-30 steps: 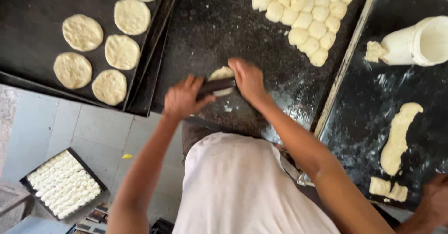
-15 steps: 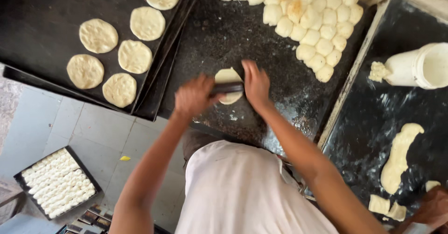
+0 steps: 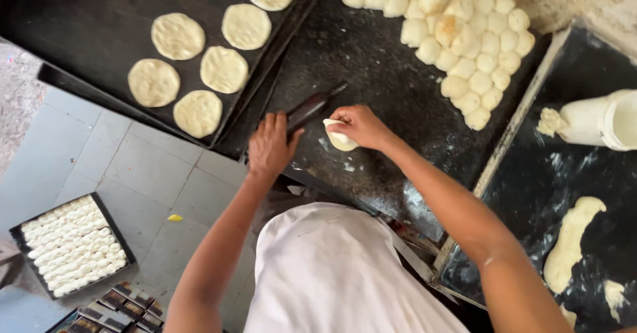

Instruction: The person flattens balls of dough using a rolling pin and places the resulting discs onto a metal baking tray.

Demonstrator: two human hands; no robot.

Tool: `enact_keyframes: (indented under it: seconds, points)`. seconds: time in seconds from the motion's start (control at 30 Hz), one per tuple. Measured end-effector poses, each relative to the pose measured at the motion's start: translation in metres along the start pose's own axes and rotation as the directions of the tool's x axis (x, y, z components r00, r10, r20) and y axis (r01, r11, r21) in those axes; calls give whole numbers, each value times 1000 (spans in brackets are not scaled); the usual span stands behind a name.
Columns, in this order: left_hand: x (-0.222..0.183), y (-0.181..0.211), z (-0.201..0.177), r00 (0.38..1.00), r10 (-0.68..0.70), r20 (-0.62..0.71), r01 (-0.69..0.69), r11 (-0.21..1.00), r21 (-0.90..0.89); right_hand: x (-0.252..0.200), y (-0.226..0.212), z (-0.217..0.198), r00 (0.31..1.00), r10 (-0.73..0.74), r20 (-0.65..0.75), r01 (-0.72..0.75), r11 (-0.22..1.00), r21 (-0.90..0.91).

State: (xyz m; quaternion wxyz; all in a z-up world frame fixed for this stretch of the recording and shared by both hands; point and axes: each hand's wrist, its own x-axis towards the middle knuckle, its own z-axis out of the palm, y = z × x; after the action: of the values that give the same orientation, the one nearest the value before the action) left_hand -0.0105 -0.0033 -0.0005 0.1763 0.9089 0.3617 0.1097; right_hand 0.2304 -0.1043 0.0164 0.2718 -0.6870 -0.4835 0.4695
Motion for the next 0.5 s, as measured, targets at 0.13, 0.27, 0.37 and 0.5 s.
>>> enact_keyframes:
  seconds: [0.13, 0.27, 0.37, 0.5]
  points:
    - [0, -7, 9, 999, -16, 34, 17, 999, -34, 67, -67, 11, 991, 10, 131, -67, 897, 438]
    - [3, -13, 6, 997, -20, 74, 24, 998, -56, 175, -142, 26, 938, -275, -210, 343, 819, 460]
    - [5, -17, 3, 995, 5, 97, 6, 993, -118, 251, -162, 52, 849, -459, -261, 336, 851, -404]
    - [4, -26, 0, 991, 42, 131, -24, 991, -134, 291, -141, 77, 605, -581, -545, 206, 775, -597]
